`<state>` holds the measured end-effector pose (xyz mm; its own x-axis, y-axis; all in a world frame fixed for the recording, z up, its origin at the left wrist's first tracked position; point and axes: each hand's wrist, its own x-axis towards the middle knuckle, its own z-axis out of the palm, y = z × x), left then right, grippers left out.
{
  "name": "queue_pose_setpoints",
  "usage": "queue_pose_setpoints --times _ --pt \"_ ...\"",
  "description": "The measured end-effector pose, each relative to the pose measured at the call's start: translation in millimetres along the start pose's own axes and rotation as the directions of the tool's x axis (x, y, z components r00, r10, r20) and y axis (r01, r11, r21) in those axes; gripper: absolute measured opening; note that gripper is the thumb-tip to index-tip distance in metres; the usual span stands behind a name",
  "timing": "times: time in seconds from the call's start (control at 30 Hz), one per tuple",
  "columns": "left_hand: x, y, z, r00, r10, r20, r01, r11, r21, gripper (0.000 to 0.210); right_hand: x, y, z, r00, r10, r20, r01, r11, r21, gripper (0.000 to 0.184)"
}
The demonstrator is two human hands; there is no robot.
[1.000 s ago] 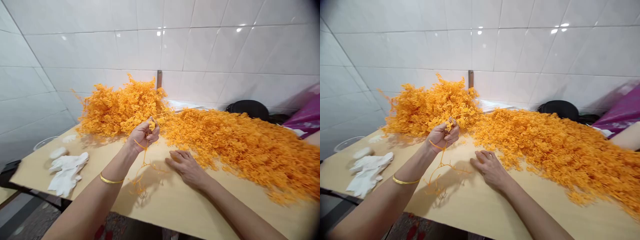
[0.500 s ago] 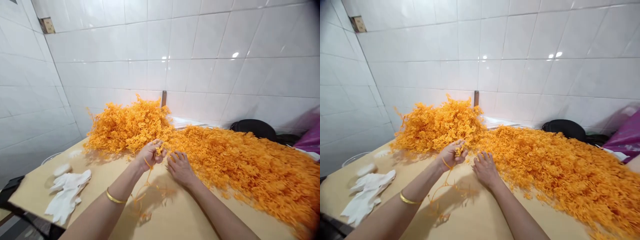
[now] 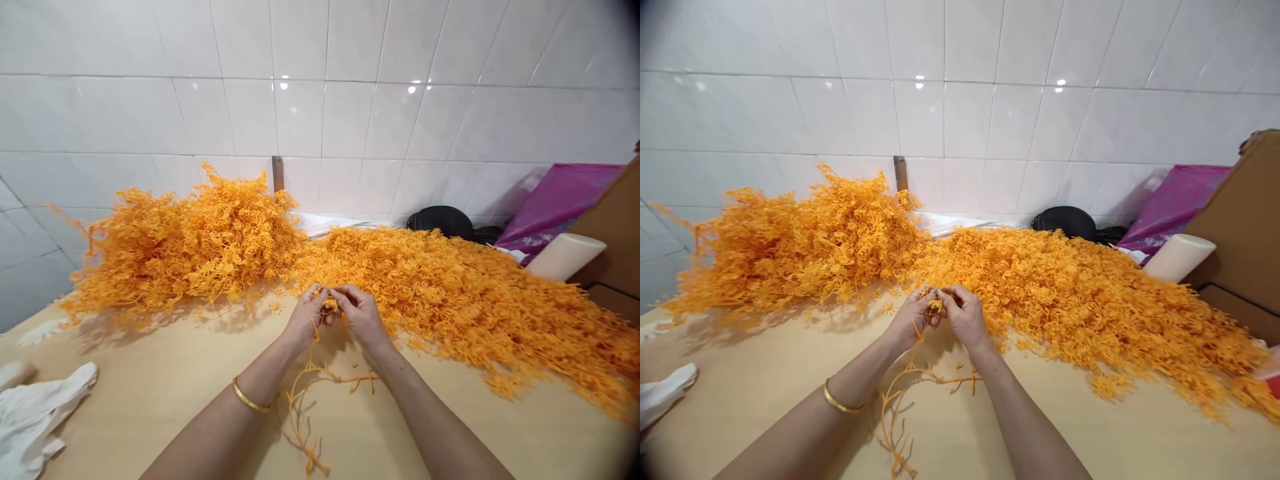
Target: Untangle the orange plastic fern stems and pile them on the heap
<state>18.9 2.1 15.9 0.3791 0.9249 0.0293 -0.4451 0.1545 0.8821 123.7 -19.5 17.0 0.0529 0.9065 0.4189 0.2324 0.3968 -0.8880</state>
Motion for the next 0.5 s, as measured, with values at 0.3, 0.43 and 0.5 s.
queue_pose_setpoints --times 0.3,0.43,0.5 --pt "-5 -2 7.7 0.990 -0.140 -0.027 0.139 0.989 -0.056 0.024 3 6 4 0.939 -0.213 -0.269 0.050 0.860 -0.507 0.036" --pt "-5 -1 10.5 0.989 -0.147 0.015 0.148 0.985 -0.085 0.020 9 4 -8 0.898 -0.124 -0.422 -0.066 0.910 -0.409 0.037" --pt "-5 -1 4.9 0.989 -0.131 -0.063 0.124 0.986 -0.110 0.019 14 6 -25 0.823 0.020 -0.567 -0.172 0.961 -0.215 0.035"
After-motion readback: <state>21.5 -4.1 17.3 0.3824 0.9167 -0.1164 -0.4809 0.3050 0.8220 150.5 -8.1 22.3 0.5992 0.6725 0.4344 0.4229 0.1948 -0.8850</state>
